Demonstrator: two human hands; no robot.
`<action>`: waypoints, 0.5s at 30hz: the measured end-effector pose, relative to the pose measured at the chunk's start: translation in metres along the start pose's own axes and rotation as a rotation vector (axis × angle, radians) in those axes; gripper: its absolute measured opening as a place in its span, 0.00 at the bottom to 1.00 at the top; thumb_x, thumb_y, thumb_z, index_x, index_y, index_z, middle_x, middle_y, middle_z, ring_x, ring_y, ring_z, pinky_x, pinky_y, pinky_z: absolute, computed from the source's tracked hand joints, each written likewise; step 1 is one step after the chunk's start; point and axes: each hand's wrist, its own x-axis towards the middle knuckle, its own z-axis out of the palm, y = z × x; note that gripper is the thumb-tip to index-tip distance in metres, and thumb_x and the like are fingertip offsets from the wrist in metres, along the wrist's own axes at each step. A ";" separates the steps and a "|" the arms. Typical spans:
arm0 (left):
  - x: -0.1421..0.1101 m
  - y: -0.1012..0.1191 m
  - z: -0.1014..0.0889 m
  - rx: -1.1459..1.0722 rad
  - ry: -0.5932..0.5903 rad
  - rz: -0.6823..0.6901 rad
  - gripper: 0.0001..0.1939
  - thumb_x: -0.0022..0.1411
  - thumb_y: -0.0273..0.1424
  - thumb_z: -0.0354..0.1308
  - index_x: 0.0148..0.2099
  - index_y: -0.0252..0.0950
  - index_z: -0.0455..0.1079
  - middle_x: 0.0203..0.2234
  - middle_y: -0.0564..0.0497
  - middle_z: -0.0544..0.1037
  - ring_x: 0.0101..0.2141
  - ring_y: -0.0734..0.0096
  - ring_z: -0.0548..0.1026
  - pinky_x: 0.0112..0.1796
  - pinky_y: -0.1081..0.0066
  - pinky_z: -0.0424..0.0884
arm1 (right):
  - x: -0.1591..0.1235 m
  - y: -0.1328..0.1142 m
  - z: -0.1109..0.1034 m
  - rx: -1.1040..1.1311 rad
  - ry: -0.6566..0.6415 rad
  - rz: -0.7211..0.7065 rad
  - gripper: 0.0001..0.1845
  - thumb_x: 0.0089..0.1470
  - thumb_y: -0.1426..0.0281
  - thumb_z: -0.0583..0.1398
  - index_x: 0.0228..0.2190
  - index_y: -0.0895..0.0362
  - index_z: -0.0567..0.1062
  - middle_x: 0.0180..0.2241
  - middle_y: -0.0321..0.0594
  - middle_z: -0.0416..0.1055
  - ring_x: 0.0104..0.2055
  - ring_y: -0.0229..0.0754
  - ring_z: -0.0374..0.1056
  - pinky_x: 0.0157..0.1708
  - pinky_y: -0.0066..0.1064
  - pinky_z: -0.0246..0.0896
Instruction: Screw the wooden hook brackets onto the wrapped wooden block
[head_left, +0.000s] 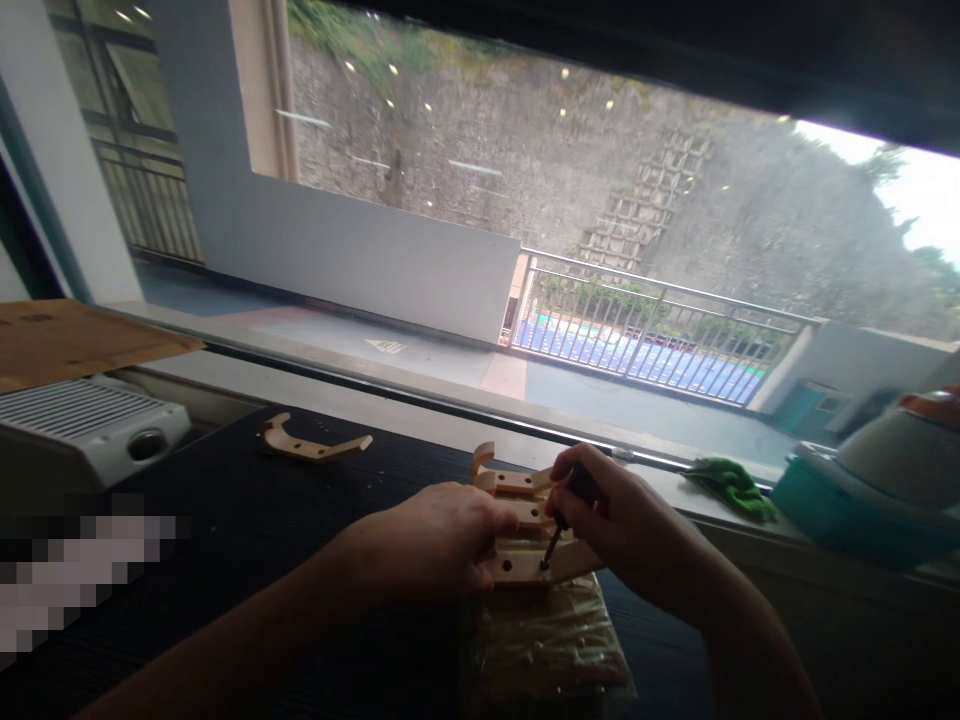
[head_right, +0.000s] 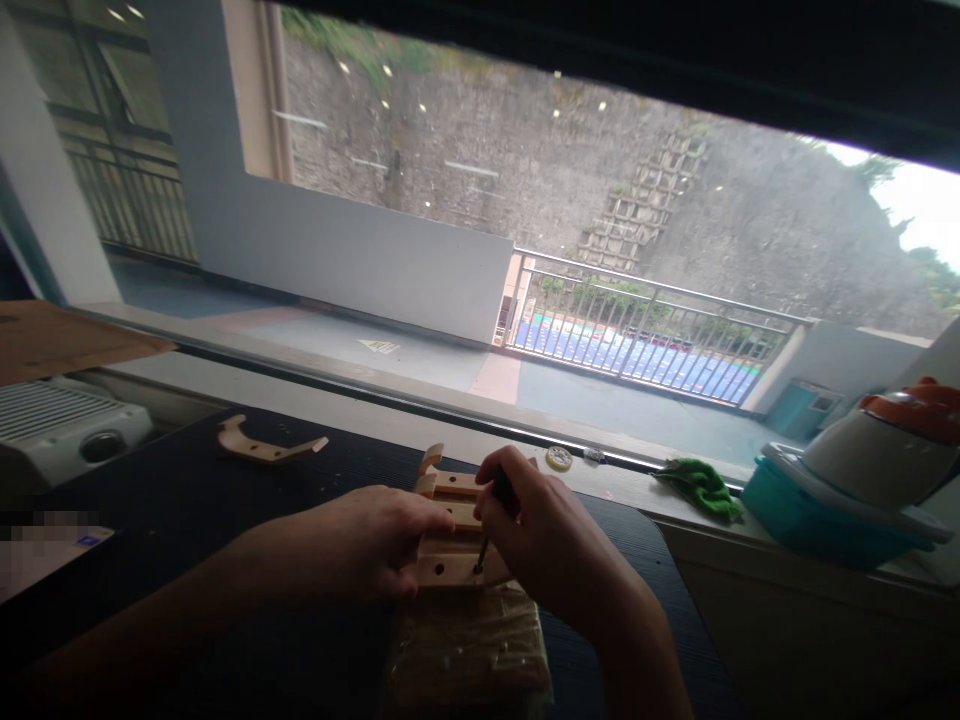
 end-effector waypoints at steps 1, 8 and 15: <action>0.000 0.000 0.000 0.001 0.004 0.002 0.21 0.50 0.23 0.56 0.47 0.44 0.73 0.30 0.54 0.75 0.31 0.69 0.73 0.29 0.76 0.64 | 0.000 0.001 0.000 0.000 0.007 0.008 0.04 0.56 0.68 0.55 0.35 0.53 0.68 0.25 0.31 0.66 0.25 0.35 0.59 0.22 0.26 0.53; -0.001 0.003 -0.004 0.025 0.002 0.004 0.15 0.48 0.22 0.56 0.39 0.41 0.72 0.28 0.56 0.74 0.29 0.71 0.73 0.27 0.77 0.62 | 0.007 -0.003 0.000 -0.098 0.058 0.019 0.06 0.57 0.65 0.56 0.32 0.54 0.68 0.24 0.32 0.67 0.25 0.36 0.59 0.23 0.27 0.52; -0.002 0.003 -0.007 0.035 -0.016 0.004 0.16 0.51 0.24 0.56 0.42 0.42 0.72 0.28 0.56 0.74 0.29 0.71 0.72 0.27 0.76 0.62 | -0.002 -0.009 -0.008 -0.016 0.056 -0.038 0.07 0.58 0.66 0.56 0.37 0.52 0.72 0.30 0.34 0.71 0.29 0.37 0.63 0.28 0.28 0.57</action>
